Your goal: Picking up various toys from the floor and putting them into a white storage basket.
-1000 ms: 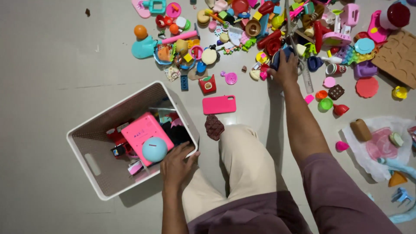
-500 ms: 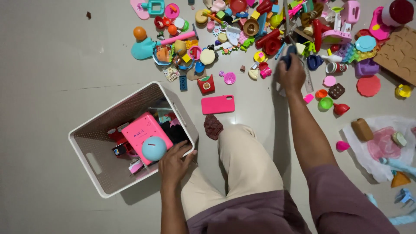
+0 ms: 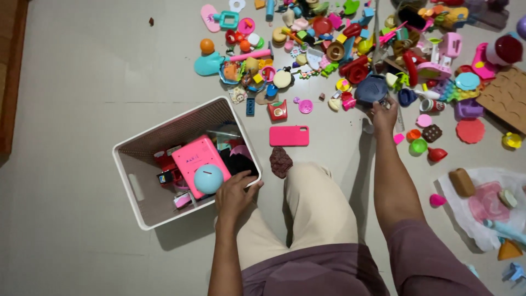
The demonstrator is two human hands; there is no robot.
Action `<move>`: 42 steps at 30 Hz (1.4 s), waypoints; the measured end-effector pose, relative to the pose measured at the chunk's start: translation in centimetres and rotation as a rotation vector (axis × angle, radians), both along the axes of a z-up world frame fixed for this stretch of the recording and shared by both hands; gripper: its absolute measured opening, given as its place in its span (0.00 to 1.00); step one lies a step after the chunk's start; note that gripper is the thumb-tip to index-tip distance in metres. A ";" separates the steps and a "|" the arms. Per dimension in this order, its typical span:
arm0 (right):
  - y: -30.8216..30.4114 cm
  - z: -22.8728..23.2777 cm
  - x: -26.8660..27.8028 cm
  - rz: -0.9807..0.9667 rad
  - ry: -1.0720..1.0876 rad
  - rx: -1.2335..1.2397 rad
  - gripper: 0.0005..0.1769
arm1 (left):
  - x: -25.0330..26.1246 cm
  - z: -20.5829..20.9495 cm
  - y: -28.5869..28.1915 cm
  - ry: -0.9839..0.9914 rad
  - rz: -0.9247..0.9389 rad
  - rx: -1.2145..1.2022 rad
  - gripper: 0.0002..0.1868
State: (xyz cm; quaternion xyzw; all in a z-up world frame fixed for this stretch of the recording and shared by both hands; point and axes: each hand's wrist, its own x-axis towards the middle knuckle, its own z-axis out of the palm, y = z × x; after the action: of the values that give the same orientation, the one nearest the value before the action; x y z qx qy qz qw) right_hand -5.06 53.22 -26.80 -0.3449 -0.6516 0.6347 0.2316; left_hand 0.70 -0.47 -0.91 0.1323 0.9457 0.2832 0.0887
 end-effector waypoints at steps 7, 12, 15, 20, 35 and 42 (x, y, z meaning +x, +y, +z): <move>-3.4 3.7 -3.8 -0.143 -0.052 -0.293 0.33 | -0.5 -0.3 0.0 -0.028 -0.001 0.004 0.18; -2.8 1.3 -4.6 -0.113 0.125 -0.226 0.24 | -0.4 0.7 0.1 -0.048 0.006 0.029 0.18; -4.7 4.7 -4.9 -0.170 0.157 -0.414 0.20 | -0.3 -0.5 -0.2 -0.001 -0.019 0.059 0.19; -13.7 14.8 -6.4 0.124 0.260 -0.427 0.25 | -0.3 -0.5 -0.3 0.020 -0.047 0.038 0.20; -49.9 19.5 -7.8 1.678 0.052 0.543 0.36 | -0.1 -1.5 -0.8 -0.193 0.009 -0.033 0.25; -58.4 16.7 -6.7 1.869 -0.181 0.922 0.27 | 0.4 -5.0 -1.2 -0.156 0.053 0.122 0.22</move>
State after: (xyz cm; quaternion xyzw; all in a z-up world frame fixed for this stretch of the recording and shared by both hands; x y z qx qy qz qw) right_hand -11.71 -5.22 -10.11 0.3715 -0.8527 0.2230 -0.2919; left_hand 1.08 -1.70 -5.93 0.0897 0.9202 0.3518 0.1464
